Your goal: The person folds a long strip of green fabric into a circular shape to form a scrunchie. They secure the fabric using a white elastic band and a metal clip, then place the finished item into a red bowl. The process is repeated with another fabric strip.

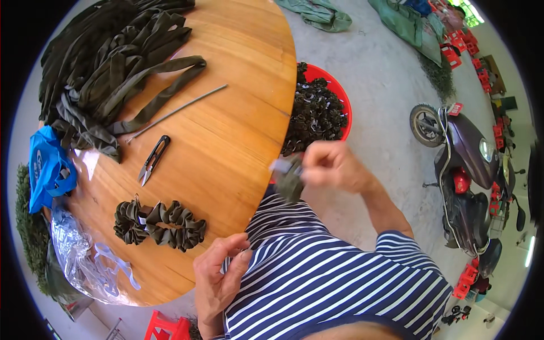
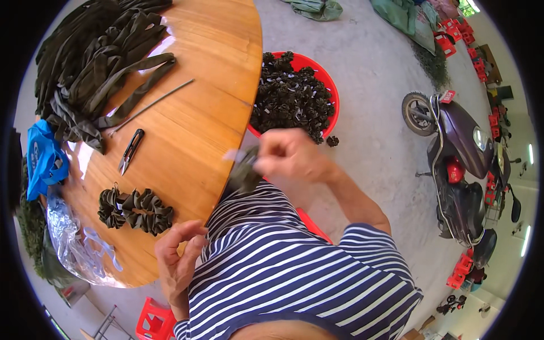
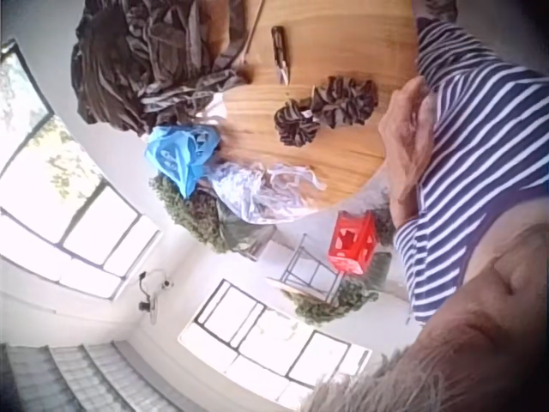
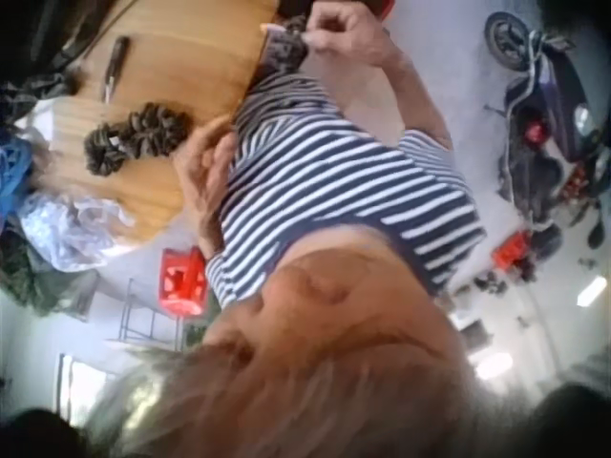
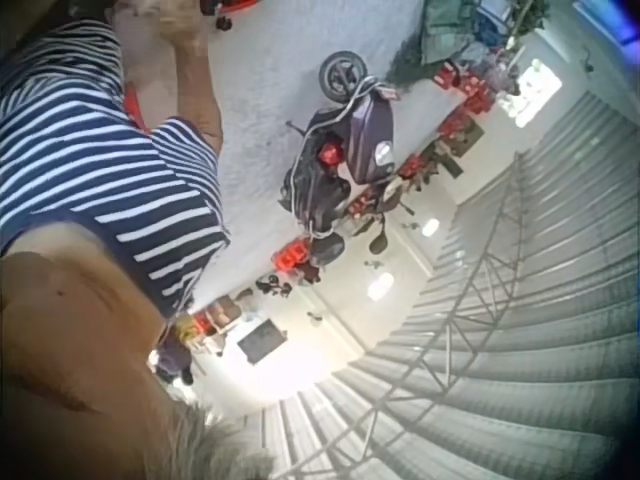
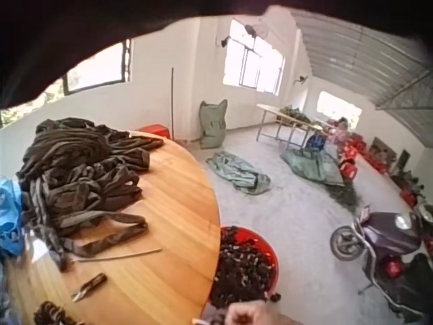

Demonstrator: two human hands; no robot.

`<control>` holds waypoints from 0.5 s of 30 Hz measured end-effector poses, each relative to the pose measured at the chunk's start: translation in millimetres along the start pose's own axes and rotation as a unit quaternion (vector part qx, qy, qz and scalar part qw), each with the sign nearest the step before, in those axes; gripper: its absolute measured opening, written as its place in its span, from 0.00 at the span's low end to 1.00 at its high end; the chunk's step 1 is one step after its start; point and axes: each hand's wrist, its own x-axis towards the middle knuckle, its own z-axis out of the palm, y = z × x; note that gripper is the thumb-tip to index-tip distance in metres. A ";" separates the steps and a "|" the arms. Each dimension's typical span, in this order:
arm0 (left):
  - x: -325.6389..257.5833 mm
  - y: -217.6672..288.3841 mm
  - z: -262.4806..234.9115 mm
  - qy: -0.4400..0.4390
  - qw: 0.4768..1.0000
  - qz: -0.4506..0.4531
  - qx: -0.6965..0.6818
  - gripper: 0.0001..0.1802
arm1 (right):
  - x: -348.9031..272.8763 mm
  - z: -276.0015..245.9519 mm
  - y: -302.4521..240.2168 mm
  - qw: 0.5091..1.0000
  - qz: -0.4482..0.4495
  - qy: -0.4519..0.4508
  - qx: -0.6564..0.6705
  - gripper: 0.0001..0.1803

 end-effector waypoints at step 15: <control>-58.8 -34.3 -30.7 0.298 0.931 -0.072 -0.198 0.09 | 99.3 -8.5 0.8 0.905 -0.161 0.308 -0.244 0.10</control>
